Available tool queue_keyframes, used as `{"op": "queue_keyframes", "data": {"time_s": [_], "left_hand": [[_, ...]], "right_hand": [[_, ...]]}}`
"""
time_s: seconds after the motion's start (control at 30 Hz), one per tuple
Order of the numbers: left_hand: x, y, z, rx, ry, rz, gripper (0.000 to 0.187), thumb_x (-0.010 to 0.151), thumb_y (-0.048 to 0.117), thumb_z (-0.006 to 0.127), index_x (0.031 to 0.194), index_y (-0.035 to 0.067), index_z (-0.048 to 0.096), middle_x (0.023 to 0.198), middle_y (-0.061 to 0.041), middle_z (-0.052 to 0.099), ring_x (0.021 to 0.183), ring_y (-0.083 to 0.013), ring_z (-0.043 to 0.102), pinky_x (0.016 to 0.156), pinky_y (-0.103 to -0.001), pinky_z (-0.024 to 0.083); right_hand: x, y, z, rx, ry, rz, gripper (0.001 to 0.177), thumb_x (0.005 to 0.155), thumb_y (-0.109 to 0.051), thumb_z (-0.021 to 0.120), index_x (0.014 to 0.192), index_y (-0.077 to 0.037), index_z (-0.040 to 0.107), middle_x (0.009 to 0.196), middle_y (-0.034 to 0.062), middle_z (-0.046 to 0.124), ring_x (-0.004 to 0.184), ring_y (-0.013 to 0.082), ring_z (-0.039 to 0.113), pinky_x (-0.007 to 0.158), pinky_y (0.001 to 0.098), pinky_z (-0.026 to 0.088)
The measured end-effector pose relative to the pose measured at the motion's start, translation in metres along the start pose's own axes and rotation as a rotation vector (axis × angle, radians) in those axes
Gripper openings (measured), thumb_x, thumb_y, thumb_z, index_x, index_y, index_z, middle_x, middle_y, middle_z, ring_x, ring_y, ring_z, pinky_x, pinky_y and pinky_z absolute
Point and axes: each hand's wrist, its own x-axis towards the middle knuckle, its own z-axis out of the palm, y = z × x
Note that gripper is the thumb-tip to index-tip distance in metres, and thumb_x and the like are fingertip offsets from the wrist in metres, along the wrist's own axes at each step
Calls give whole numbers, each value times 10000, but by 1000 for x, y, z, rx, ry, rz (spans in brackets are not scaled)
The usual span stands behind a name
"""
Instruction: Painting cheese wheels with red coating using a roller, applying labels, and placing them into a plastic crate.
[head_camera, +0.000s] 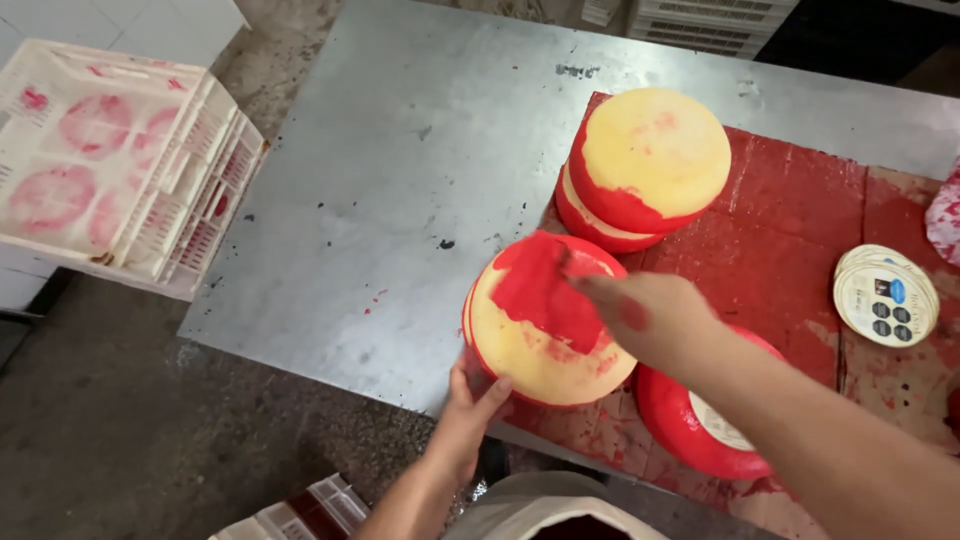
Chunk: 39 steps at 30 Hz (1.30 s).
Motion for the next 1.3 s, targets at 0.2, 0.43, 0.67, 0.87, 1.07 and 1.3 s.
{"op": "queue_keyframes", "data": {"time_s": [0.2, 0.43, 0.67, 0.87, 1.07, 1.3], "left_hand": [[3, 20, 11, 117, 8, 69, 1080, 712, 231, 805, 1616, 262, 215, 1519, -62, 575, 1351, -219, 571, 1109, -394, 503], [6, 24, 10, 75, -47, 52, 1105, 669, 213, 832, 1597, 244, 234, 1516, -89, 554, 1341, -244, 569, 1061, -408, 549], [12, 24, 4, 114, -67, 33, 1055, 720, 197, 799, 1588, 268, 204, 1541, -55, 505, 1352, -243, 554, 972, -422, 598], [1, 33, 9, 111, -55, 12, 1095, 693, 195, 809, 1593, 269, 190, 1565, -64, 461, 1386, -270, 523, 1014, -432, 593], [3, 32, 11, 153, -20, -2, 1037, 708, 223, 792, 1580, 280, 235, 1555, -42, 483, 1376, -250, 528, 1002, -417, 592], [4, 29, 5, 131, -33, 30, 1006, 719, 186, 780, 1566, 250, 240, 1566, -39, 454, 1385, -223, 509, 1001, -442, 591]], "right_hand": [[-40, -15, -45, 133, -220, 319, 520, 1021, -393, 313, 1486, -561, 473, 947, 23, 712, 875, 232, 678, 713, 318, 484], [-77, 44, 13, -31, 46, 304, 463, 991, -486, 431, 1448, -487, 508, 951, -33, 821, 735, 219, 759, 679, 346, 570], [-28, 3, -29, 442, 42, 357, 459, 1024, -389, 381, 1405, -349, 635, 1392, 28, 673, 1299, 305, 615, 997, 437, 510], [-108, 64, 68, 447, 94, 495, 411, 993, -365, 513, 1358, -460, 676, 1229, -89, 800, 1013, 107, 793, 868, 266, 569], [-68, 43, 25, 684, 200, 423, 418, 1016, -280, 487, 1395, -280, 665, 1499, 37, 593, 1388, 205, 567, 1075, 357, 450], [-72, 49, 78, 1071, 139, 577, 440, 1065, -135, 414, 1402, -201, 687, 908, 88, 692, 468, 120, 302, 412, 281, 202]]}}
